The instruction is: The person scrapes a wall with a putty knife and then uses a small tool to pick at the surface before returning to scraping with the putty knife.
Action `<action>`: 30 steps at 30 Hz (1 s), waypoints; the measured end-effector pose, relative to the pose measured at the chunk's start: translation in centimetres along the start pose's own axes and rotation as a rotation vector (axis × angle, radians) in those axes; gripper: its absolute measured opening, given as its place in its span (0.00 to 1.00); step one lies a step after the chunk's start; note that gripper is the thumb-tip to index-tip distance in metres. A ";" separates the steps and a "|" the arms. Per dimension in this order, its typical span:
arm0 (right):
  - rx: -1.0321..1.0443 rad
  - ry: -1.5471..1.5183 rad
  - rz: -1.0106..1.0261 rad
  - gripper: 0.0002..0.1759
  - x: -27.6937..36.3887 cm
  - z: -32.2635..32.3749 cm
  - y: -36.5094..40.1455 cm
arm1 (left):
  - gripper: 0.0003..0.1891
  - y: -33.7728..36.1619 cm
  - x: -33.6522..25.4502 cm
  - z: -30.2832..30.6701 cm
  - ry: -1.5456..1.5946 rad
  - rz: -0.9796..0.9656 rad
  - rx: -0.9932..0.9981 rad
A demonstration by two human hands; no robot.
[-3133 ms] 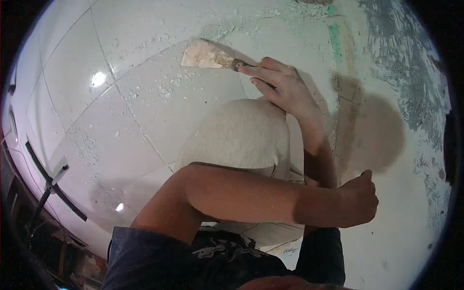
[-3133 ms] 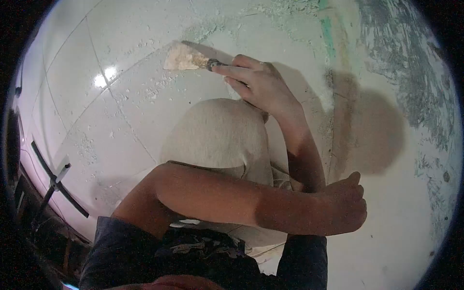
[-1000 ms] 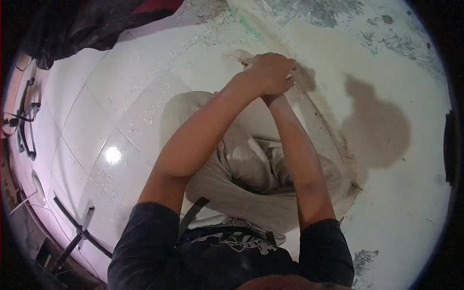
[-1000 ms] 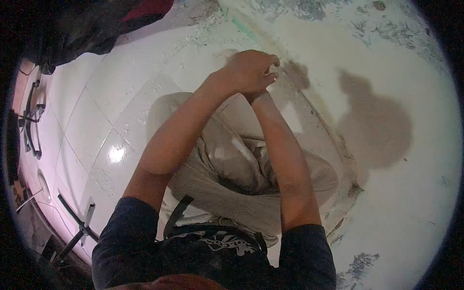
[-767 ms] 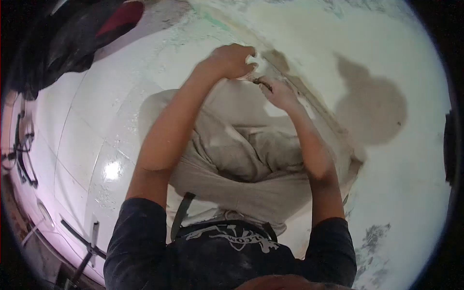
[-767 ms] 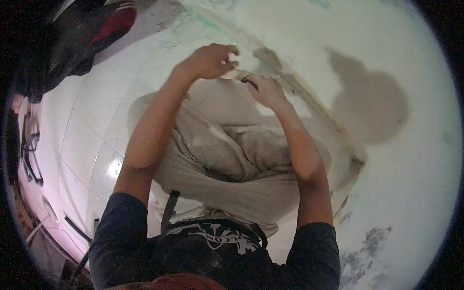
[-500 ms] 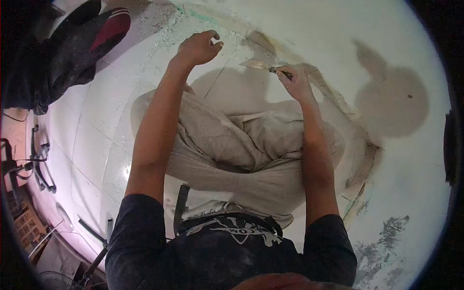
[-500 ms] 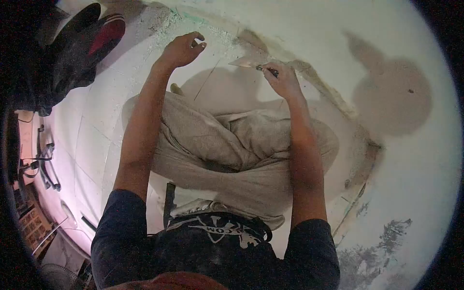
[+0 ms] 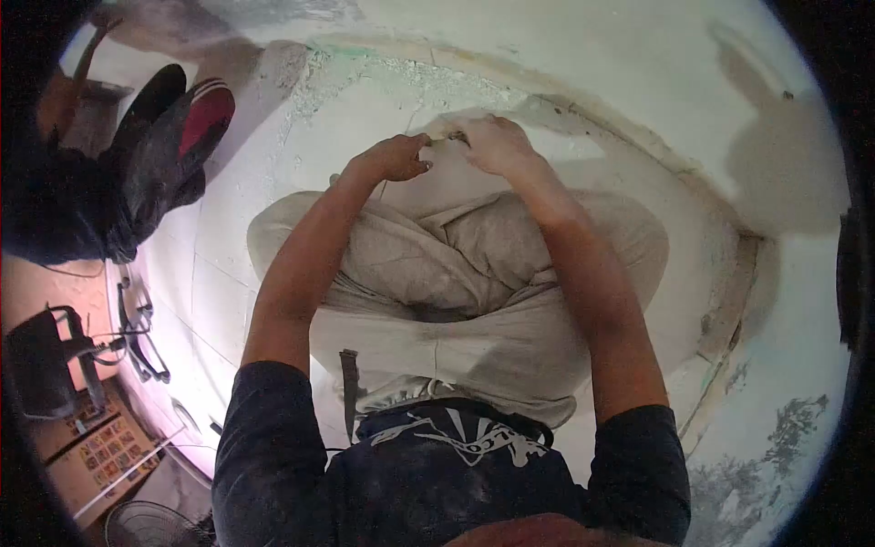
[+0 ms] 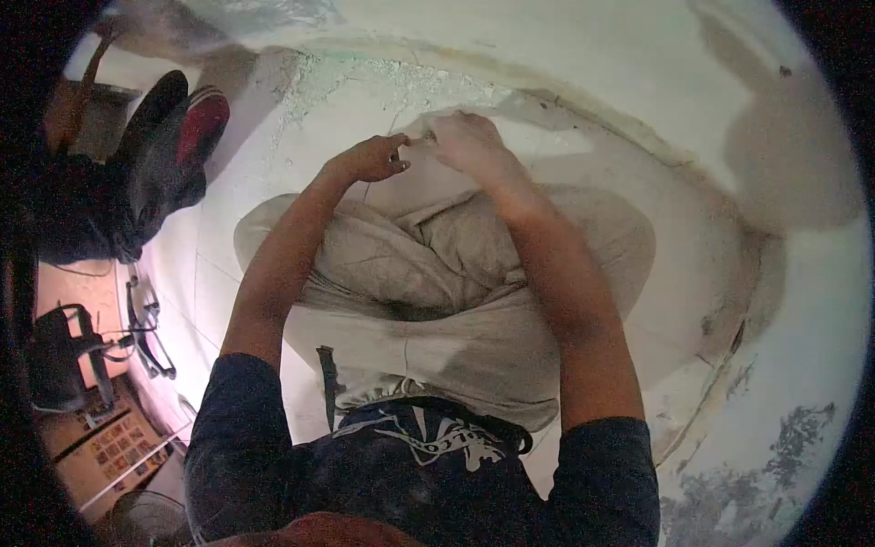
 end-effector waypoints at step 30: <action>-0.019 0.078 0.112 0.13 3.2 -2.4 -0.6 | 0.12 2.8 4.0 10.4 0.325 0.127 -0.681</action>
Point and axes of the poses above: each hand's wrist, its own y-axis away from the middle knuckle, its own z-axis out of the back of the hand, x = y × z, the point moved 10 cm from there along -y, towards the middle knuckle, and after that the axes turned 11 degrees about z, right-handed, at the moved point
